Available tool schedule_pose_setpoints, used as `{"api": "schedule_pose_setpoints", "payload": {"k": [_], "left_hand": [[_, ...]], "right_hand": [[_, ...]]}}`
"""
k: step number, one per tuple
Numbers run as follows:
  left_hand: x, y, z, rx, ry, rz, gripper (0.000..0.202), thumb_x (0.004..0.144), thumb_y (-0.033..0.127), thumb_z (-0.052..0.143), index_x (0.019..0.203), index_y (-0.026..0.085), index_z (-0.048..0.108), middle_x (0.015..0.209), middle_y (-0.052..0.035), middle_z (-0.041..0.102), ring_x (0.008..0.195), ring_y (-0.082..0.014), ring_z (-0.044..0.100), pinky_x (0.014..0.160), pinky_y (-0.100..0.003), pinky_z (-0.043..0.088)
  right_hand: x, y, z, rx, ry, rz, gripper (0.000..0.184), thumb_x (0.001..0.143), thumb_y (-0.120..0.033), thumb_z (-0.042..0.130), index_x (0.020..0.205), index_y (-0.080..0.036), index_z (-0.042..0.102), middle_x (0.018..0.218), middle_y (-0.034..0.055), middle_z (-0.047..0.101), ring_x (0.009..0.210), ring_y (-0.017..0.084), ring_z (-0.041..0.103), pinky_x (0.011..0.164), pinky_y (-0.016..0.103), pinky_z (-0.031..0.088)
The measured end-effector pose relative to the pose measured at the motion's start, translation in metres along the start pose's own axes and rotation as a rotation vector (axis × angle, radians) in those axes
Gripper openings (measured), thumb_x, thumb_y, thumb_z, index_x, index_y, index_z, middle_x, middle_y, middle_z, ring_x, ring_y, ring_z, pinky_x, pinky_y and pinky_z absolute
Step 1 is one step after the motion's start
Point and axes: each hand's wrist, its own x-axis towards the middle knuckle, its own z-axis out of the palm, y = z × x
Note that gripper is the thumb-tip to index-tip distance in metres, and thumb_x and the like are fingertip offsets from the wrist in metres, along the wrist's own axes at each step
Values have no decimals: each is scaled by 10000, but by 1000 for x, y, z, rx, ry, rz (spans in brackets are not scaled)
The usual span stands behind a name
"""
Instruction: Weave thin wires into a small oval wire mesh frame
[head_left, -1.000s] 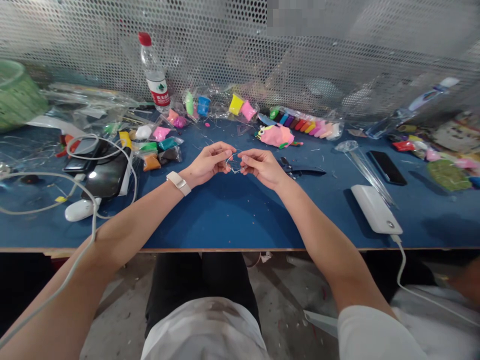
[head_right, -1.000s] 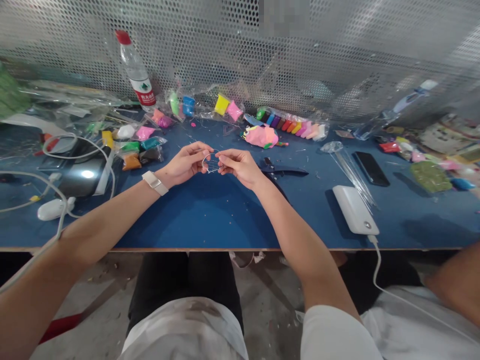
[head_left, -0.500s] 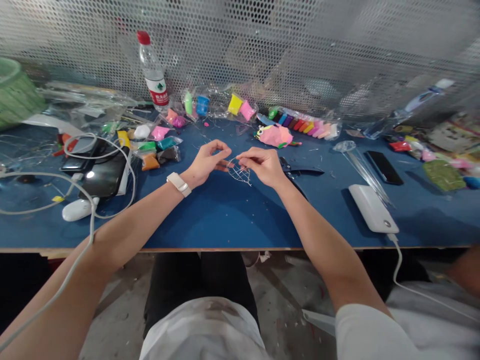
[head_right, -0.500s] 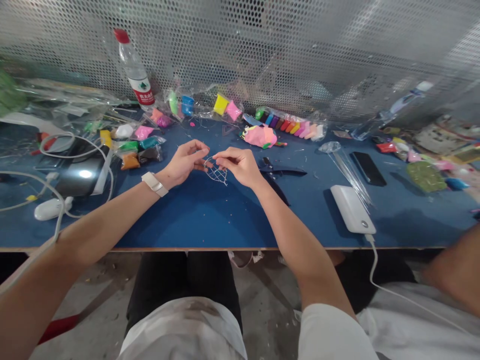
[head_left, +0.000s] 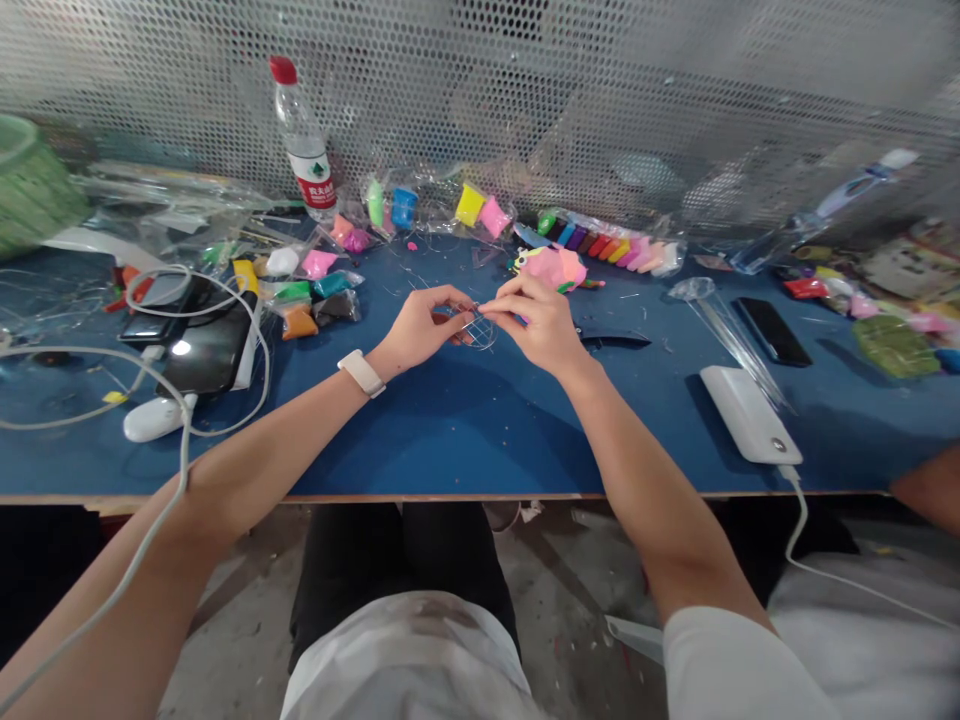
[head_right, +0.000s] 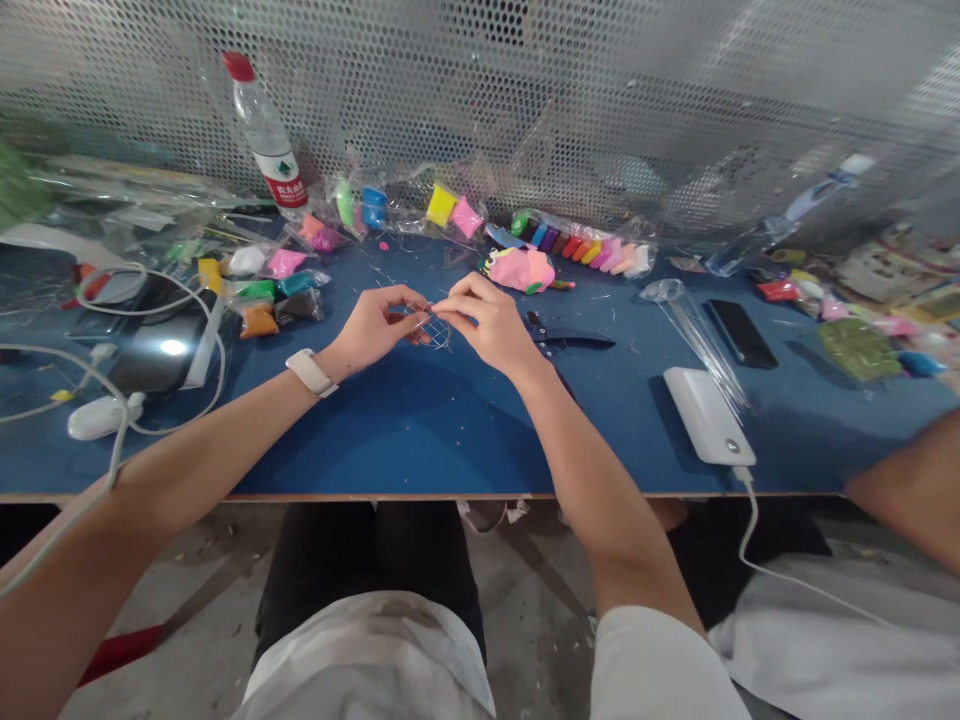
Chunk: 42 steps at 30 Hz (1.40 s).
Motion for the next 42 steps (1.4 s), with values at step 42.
{"api": "schedule_pose_setpoints", "payload": {"k": [42], "left_hand": [[-11,16,15,298,144,157,57,1033,259,710,1025,206,730,1055,-48,801,705,-131,777,643,-240,585]], "right_hand": [[2,-21,12,58,177,24,184,1099,-342,732,917,-313,750,1019,39,863,983,279,829,933,512,679]]}}
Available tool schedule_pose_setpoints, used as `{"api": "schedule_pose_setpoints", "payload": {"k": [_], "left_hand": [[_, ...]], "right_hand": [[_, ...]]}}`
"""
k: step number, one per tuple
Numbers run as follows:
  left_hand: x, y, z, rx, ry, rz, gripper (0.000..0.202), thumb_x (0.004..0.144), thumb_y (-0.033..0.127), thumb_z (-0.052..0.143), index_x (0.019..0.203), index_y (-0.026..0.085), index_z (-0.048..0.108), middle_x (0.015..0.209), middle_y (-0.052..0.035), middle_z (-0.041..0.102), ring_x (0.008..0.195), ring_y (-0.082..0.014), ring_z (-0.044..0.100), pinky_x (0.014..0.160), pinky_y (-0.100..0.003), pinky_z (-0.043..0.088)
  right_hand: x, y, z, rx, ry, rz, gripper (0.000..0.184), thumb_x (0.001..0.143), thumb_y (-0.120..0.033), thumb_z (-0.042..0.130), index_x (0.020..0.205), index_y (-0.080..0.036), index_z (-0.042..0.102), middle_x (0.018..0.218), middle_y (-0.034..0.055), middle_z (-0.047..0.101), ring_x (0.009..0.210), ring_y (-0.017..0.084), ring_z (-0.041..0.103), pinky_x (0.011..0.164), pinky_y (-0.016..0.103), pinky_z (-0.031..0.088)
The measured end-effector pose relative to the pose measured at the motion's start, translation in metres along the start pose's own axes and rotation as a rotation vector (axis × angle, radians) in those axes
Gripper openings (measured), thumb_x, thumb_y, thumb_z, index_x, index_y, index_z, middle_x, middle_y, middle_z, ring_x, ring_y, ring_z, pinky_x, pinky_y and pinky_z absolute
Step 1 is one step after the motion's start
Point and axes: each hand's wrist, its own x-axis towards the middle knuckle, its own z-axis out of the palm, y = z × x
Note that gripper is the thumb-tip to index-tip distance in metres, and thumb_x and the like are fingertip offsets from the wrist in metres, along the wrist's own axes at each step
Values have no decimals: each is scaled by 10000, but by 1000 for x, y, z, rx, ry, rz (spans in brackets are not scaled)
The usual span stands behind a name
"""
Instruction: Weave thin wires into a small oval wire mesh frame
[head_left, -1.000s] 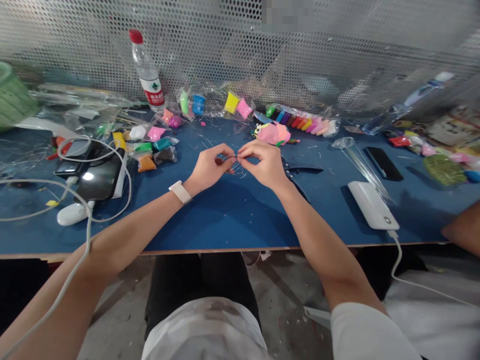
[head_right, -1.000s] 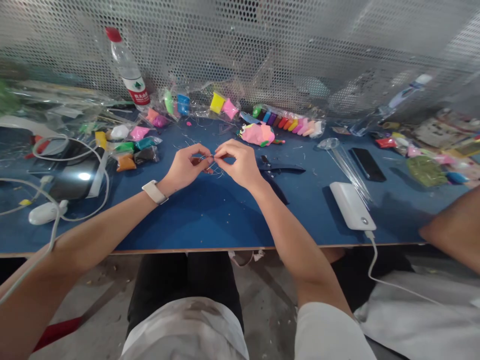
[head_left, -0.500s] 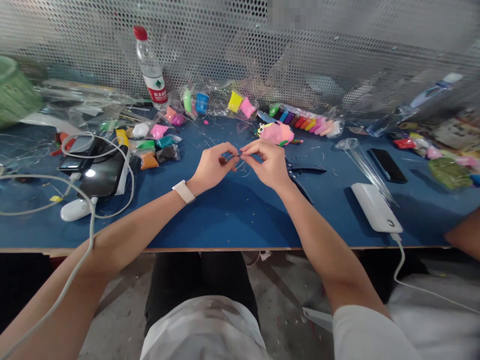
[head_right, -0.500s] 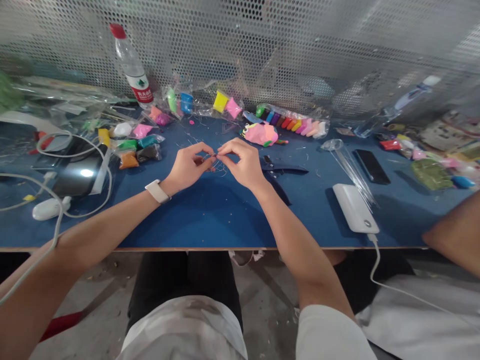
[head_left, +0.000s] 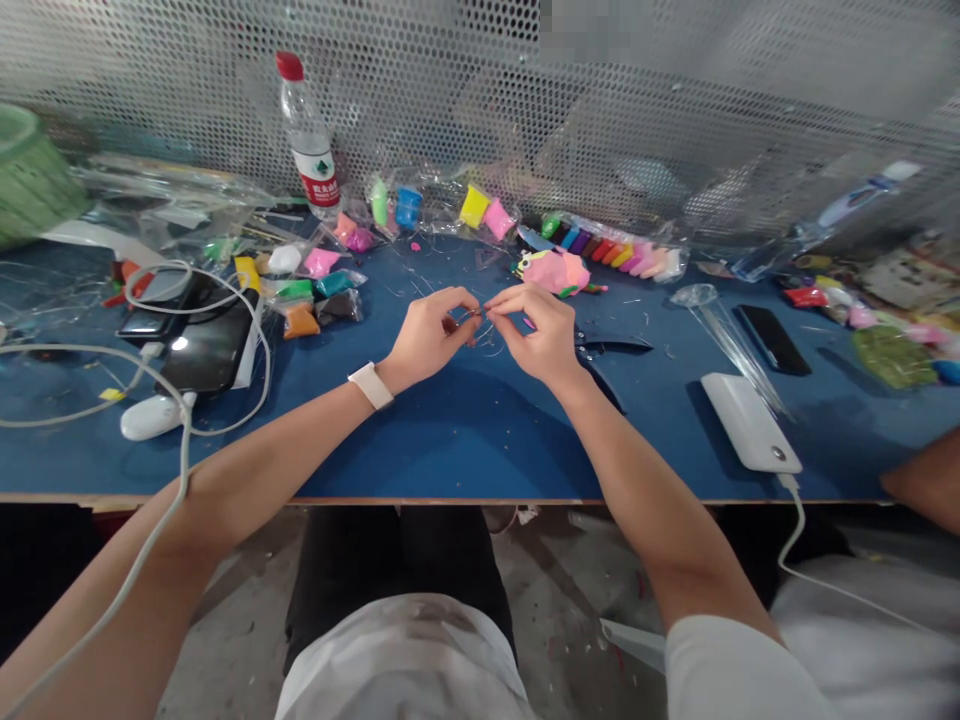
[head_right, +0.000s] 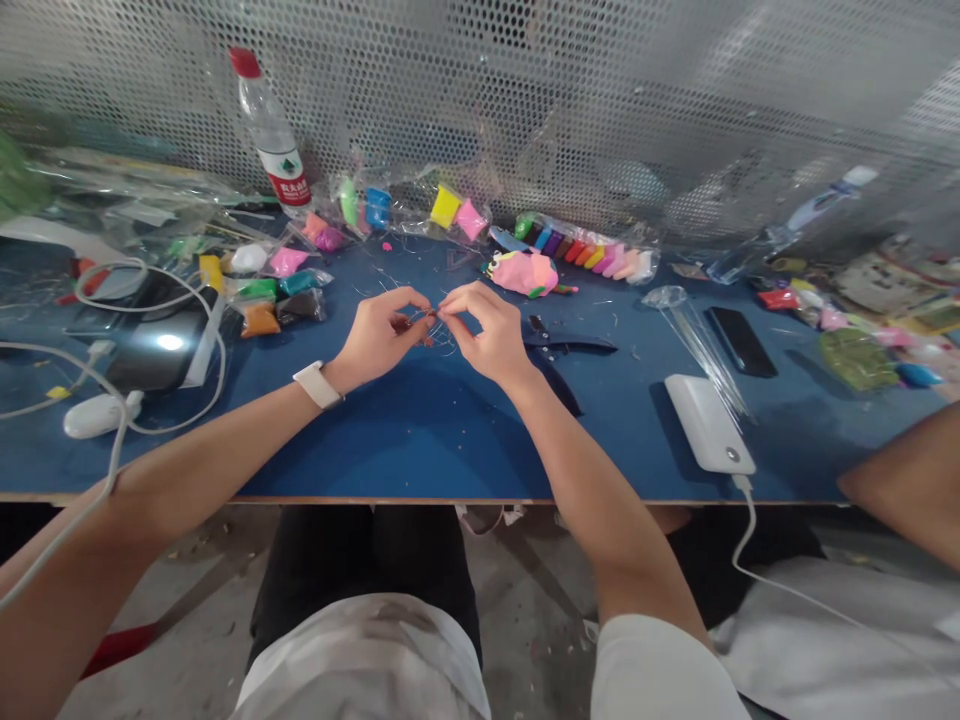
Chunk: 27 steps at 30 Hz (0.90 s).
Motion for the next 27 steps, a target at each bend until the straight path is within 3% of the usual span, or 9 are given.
{"api": "schedule_pose_setpoints", "payload": {"k": [9,16,21,27], "left_hand": [[2,-3,-1,20,-3,17,59,1027,246,699,1004,206,735,1033,-50,792,725,-134,770,655,-245,591],[1,-5,-1,39,-21,56,47,1030,212,699,987,202,715,1048,-46,786,705,-127,771,673,-253,590],[2,-4,-3,65,-59,41,51,1010,191,710,961,205,705,1026,-36,770,708,-123,762,684,-248,598],[4,0,-7,-7,-91,-10,80,1013,237,714,944,202,695,1017,-40,789,722,-138,789,646,-237,596]], "right_hand": [[0,-1,0,43,-2,-9,176,1103,-327,743,928,-308,751,1006,34,861,960,261,834,906,483,674],[-4,3,7,267,31,163,191,1062,-428,821,949,-280,782,993,46,808,924,230,804,803,402,665],[-5,6,10,322,13,282,328,985,-577,875,921,-272,771,935,36,807,864,221,780,797,402,674],[-4,10,12,368,2,382,399,913,-634,925,908,-269,765,888,18,816,798,203,768,758,378,653]]}}
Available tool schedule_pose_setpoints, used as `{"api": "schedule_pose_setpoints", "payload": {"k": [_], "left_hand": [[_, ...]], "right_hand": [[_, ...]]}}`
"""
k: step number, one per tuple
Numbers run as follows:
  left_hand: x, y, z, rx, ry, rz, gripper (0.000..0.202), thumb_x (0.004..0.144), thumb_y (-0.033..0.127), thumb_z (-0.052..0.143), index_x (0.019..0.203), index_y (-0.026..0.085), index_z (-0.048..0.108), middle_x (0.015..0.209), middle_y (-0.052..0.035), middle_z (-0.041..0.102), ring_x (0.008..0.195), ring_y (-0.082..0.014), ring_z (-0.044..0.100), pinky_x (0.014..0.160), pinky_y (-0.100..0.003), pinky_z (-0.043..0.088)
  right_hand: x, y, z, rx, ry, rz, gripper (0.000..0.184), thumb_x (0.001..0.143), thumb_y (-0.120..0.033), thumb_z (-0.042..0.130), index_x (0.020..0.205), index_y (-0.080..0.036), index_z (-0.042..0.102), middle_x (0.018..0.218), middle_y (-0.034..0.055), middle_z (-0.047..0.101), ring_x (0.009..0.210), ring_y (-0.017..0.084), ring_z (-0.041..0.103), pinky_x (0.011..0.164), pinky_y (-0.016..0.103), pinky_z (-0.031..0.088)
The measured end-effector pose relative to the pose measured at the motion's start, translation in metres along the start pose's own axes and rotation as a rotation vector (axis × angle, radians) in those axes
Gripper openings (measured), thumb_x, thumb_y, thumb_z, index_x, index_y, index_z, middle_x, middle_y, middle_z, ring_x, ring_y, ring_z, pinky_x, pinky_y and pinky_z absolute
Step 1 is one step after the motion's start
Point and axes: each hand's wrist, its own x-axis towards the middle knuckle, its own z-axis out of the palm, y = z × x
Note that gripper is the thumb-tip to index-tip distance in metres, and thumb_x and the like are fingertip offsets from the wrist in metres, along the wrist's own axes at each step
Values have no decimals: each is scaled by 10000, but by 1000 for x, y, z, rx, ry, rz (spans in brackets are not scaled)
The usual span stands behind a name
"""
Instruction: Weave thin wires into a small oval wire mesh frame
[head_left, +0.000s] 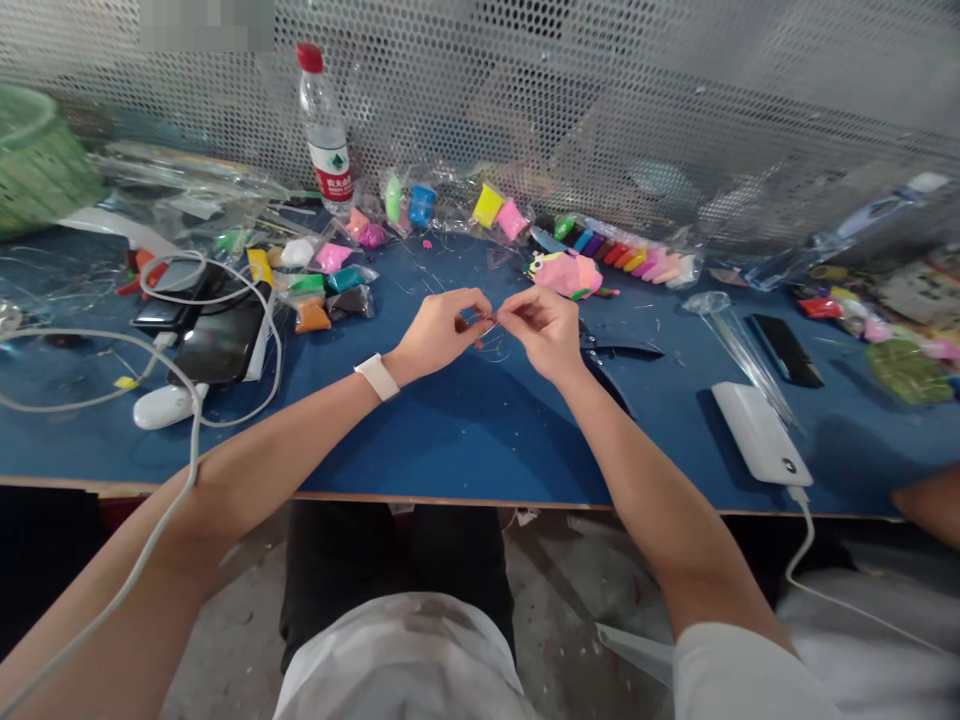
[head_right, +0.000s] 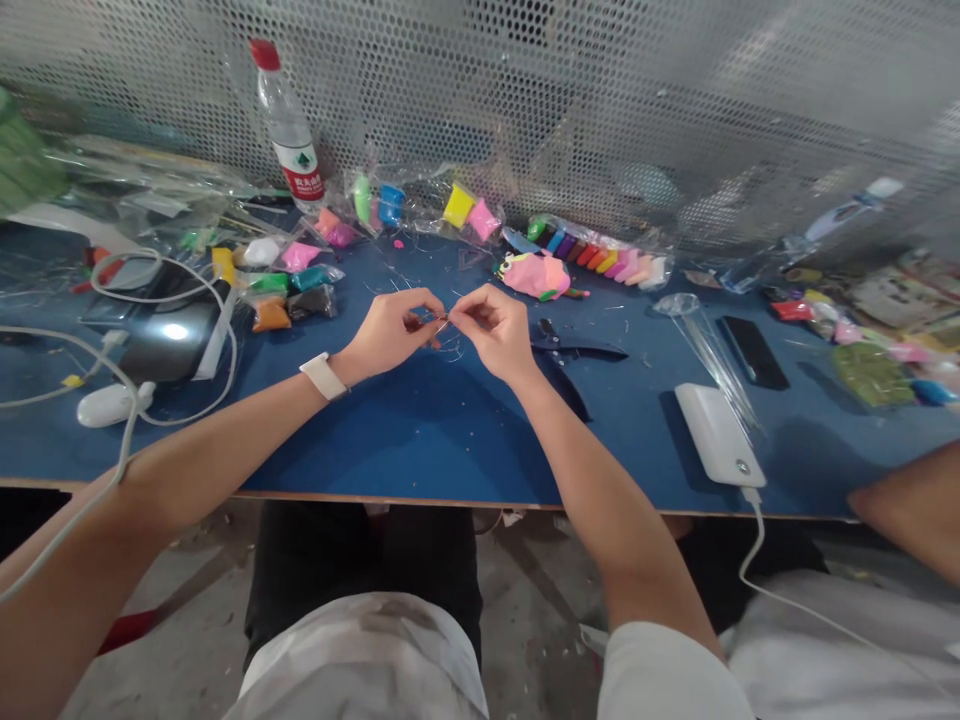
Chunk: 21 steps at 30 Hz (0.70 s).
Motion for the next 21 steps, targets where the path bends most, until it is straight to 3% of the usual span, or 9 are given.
{"api": "schedule_pose_setpoints", "payload": {"k": [6,13,21], "left_hand": [[1,-3,-1,-68,-41,-45,88,999,263,731,954,201,686,995,-38,792,708,-153,805,620,-241,588],[0,-6,1,-108,-54,-82,85,990,228,740,1056,212,688,1111,-56,793,688,-128,779,635,-250,617],[-2,-5,4,-129,-7,-79,120,1012,258,745,973,198,650,1010,-33,752,721,-160,828,612,-230,646]], "right_hand": [[1,1,1,5,2,10,438,891,-666,933,892,-267,753,860,14,809,771,193,754,733,360,650],[-3,-2,2,-18,-10,-18,353,934,-584,899,913,-266,747,867,13,804,790,201,759,773,383,667],[-5,-10,-2,-185,-28,-224,157,1031,-381,799,940,-257,766,957,36,813,865,210,792,811,383,681]]}}
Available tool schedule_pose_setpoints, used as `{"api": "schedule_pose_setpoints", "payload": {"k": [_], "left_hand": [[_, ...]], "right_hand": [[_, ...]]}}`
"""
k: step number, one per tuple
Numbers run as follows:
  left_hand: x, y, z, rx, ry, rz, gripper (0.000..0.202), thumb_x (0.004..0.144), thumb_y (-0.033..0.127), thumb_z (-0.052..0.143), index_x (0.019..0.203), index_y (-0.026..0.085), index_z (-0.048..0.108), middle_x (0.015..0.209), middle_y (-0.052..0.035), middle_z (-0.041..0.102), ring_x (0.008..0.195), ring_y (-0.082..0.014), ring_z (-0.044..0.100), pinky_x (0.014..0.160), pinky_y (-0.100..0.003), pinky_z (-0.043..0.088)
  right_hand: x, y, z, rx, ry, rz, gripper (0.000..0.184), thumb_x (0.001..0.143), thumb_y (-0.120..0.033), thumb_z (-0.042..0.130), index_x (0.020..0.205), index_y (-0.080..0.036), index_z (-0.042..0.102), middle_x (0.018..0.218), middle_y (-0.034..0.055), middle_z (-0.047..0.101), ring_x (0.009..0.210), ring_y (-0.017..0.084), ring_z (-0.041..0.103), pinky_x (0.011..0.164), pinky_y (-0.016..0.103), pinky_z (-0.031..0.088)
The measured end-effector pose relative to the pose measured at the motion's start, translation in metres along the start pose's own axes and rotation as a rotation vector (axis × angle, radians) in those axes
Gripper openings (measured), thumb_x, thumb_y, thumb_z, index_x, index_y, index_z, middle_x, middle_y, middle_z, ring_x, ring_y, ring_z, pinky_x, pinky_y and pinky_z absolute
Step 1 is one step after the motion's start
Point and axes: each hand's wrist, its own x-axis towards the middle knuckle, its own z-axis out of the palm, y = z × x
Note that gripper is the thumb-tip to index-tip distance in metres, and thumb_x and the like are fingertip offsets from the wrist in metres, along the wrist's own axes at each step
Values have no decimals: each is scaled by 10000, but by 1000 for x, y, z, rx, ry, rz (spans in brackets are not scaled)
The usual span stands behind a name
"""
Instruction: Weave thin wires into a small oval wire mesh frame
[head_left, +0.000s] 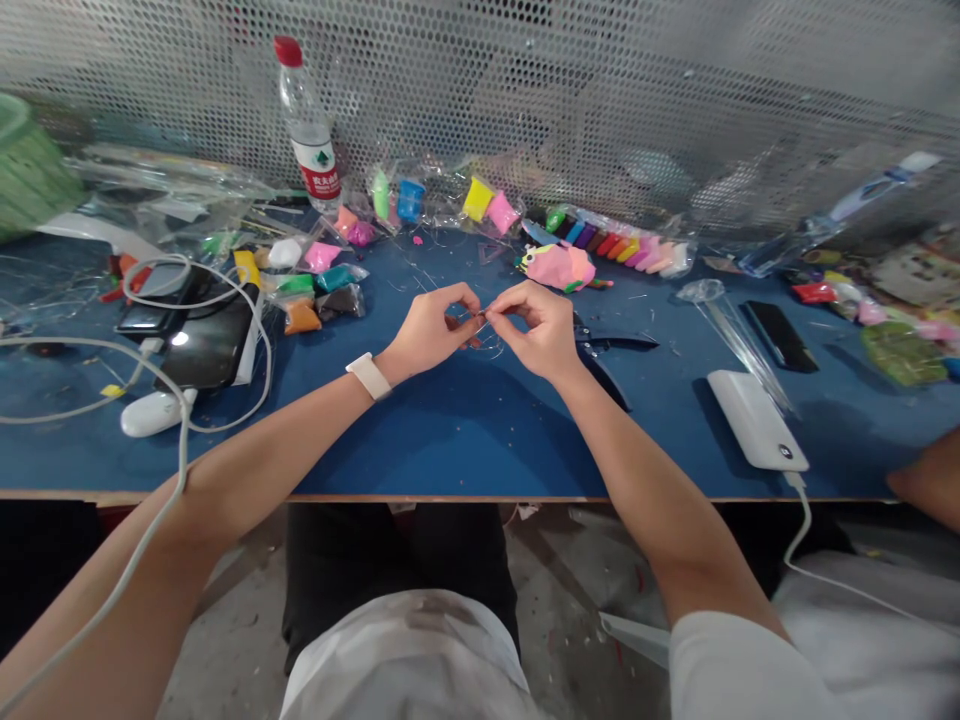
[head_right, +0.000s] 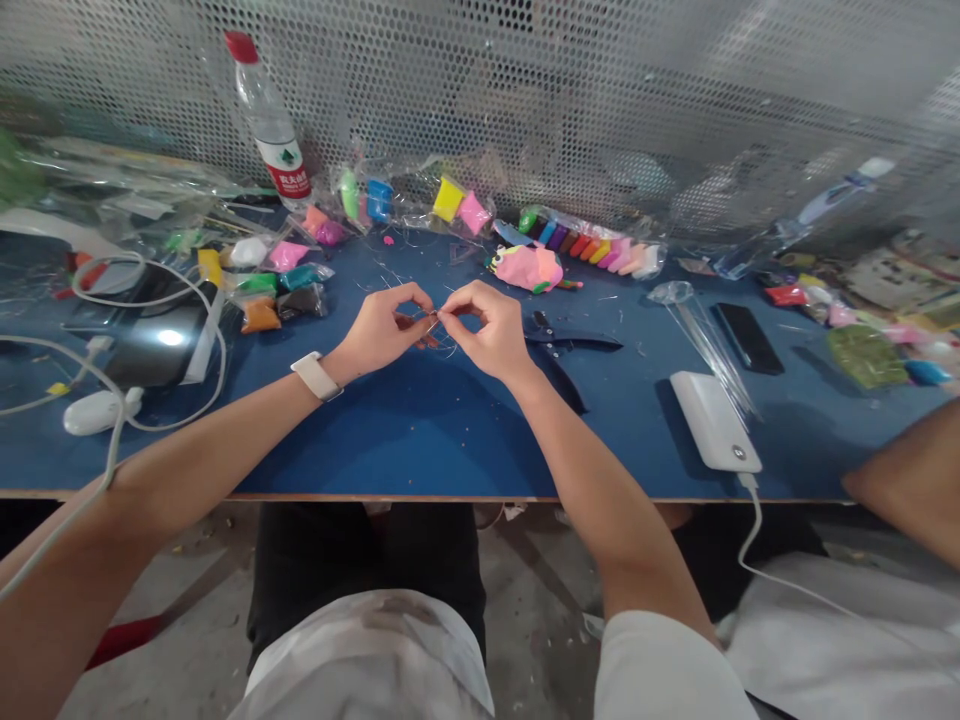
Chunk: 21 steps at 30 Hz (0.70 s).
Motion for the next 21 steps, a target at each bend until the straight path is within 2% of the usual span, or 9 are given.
{"api": "schedule_pose_setpoints", "payload": {"k": [5,8,11,14,15,18,21], "left_hand": [[-1,-6,2,43,15,53,60,1020,169,686,1075,191,686,1169,-67,805,699,-122,817,595,-194,630],[-1,-8,2,52,17,88,51,1030,160,691,1053,182,731,1104,-59,814,710,-123,822,631,-197,653],[0,-10,2,72,26,123,42,1017,149,729,1004,182,752,1034,-40,801,710,-121,817,656,-201,669],[2,-13,2,97,74,147,72,1014,125,728,996,183,765,1080,-50,789,690,-114,805,634,-209,672],[2,-14,2,86,105,138,74,1016,122,729,1000,183,768,1108,-57,786,685,-114,804,624,-214,674],[4,-15,2,10,180,62,66,1026,127,737,1004,187,755,1069,-50,791,674,-123,807,607,-219,676],[5,-15,1,5,191,47,85,1014,117,753,976,193,749,974,-26,797,713,-128,809,640,-213,672]], "right_hand": [[2,-2,-5,-188,-43,-173,135,1051,-276,749,919,-273,780,968,31,863,927,239,831,886,425,678],[3,-1,-8,-202,-49,-215,146,1048,-242,735,916,-278,785,974,29,863,944,242,834,901,433,681],[4,-2,-9,-209,-90,-184,148,1039,-241,728,908,-281,783,981,28,864,944,247,828,909,445,677],[3,-3,-9,-186,-104,-76,40,1008,-278,764,981,-275,794,1032,43,864,991,266,815,963,475,664],[3,-3,-8,-147,-99,-14,65,983,-296,796,1041,-268,797,1072,53,865,1016,272,813,978,481,661],[2,-1,-2,59,-124,266,300,902,-395,905,1128,-240,784,1083,74,855,975,269,810,913,457,666],[3,2,6,262,-114,521,405,846,-547,977,990,-230,769,880,46,797,805,229,763,785,406,643]]}}
